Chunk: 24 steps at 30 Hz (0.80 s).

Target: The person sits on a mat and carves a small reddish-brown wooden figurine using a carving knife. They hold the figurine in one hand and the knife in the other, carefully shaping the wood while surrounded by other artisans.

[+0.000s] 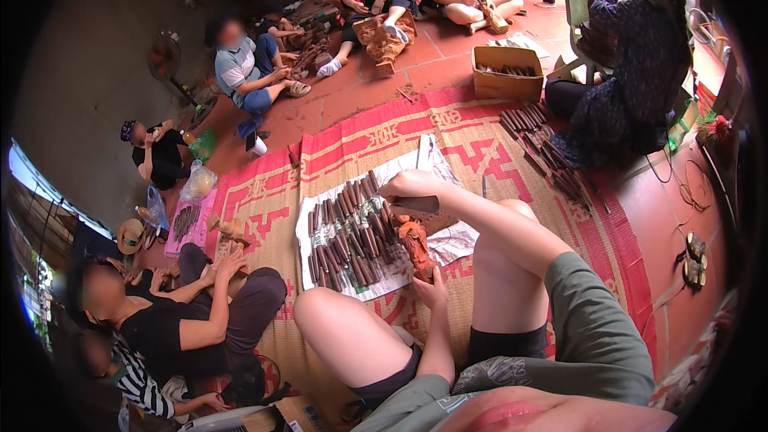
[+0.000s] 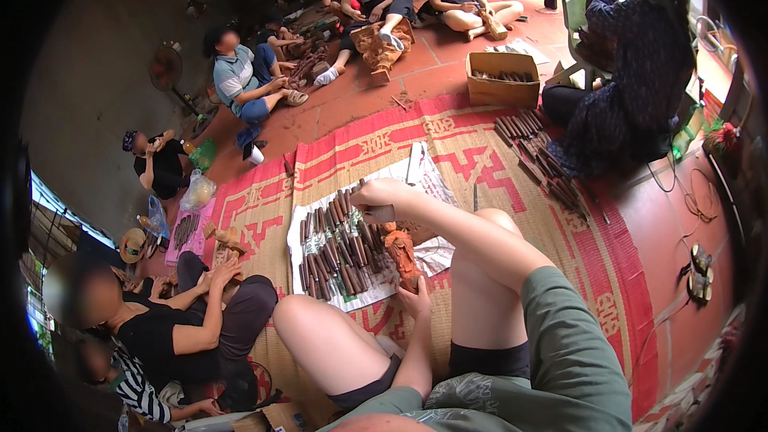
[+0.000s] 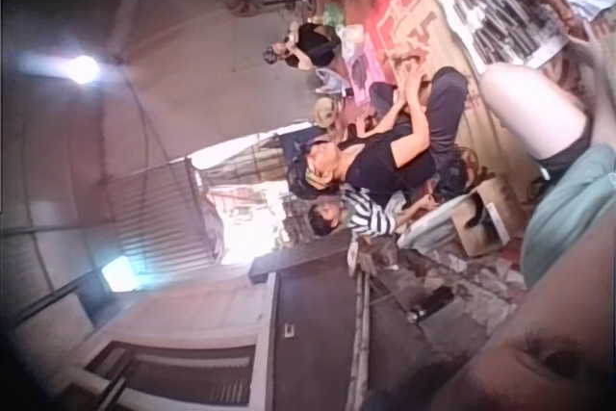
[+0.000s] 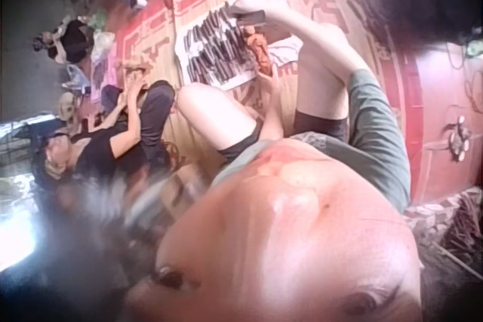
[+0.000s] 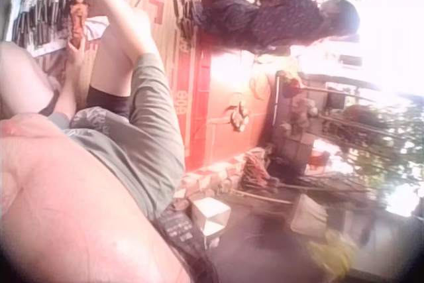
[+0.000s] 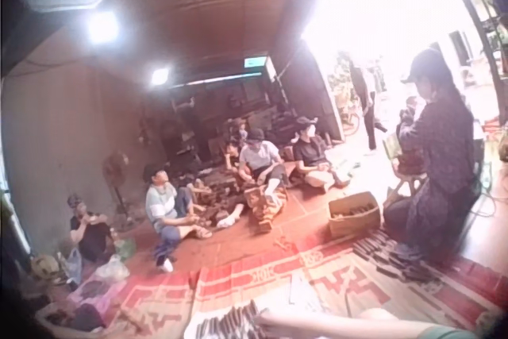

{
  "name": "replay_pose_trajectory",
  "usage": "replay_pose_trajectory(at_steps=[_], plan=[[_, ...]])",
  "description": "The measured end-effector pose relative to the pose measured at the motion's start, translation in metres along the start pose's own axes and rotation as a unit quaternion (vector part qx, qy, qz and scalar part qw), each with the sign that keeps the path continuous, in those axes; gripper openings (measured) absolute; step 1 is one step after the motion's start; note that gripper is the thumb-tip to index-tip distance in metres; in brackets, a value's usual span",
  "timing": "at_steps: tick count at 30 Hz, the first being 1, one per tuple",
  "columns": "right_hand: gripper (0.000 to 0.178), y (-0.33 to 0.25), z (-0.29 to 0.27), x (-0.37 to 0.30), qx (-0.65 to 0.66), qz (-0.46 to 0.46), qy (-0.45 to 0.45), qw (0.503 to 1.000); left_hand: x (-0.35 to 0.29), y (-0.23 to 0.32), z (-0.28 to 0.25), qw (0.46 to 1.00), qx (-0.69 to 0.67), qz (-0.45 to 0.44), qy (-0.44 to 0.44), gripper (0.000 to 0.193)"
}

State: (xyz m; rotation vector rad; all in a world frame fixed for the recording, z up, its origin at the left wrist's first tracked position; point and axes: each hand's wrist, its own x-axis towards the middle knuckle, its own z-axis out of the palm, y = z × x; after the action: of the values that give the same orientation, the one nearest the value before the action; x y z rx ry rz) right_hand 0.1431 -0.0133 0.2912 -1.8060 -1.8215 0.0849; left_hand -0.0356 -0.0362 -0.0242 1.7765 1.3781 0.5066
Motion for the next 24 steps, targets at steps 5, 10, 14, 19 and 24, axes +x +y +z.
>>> replay_pose_trajectory(at_steps=[5,10,14,19,24], plan=[[0.013,-0.007,0.015,0.002,-0.046,0.024,-0.002,0.999,0.006,-0.013,-0.008,0.998,-0.024,0.048,-0.033,0.085],[0.010,0.003,0.026,-0.006,-0.039,0.003,-0.031,0.999,-0.001,0.000,-0.010,0.996,-0.026,0.021,-0.079,0.086],[0.013,-0.017,0.033,-0.007,-0.018,-0.020,-0.075,0.997,0.008,-0.020,-0.007,0.995,-0.049,0.042,-0.069,0.084],[0.014,-0.021,0.068,-0.017,0.006,-0.080,-0.134,0.988,0.014,-0.026,-0.003,0.996,-0.056,0.037,-0.058,0.085],[0.012,-0.031,0.081,-0.023,-0.007,-0.092,-0.161,0.983,0.018,-0.044,0.000,0.994,-0.076,0.059,-0.045,0.086]])
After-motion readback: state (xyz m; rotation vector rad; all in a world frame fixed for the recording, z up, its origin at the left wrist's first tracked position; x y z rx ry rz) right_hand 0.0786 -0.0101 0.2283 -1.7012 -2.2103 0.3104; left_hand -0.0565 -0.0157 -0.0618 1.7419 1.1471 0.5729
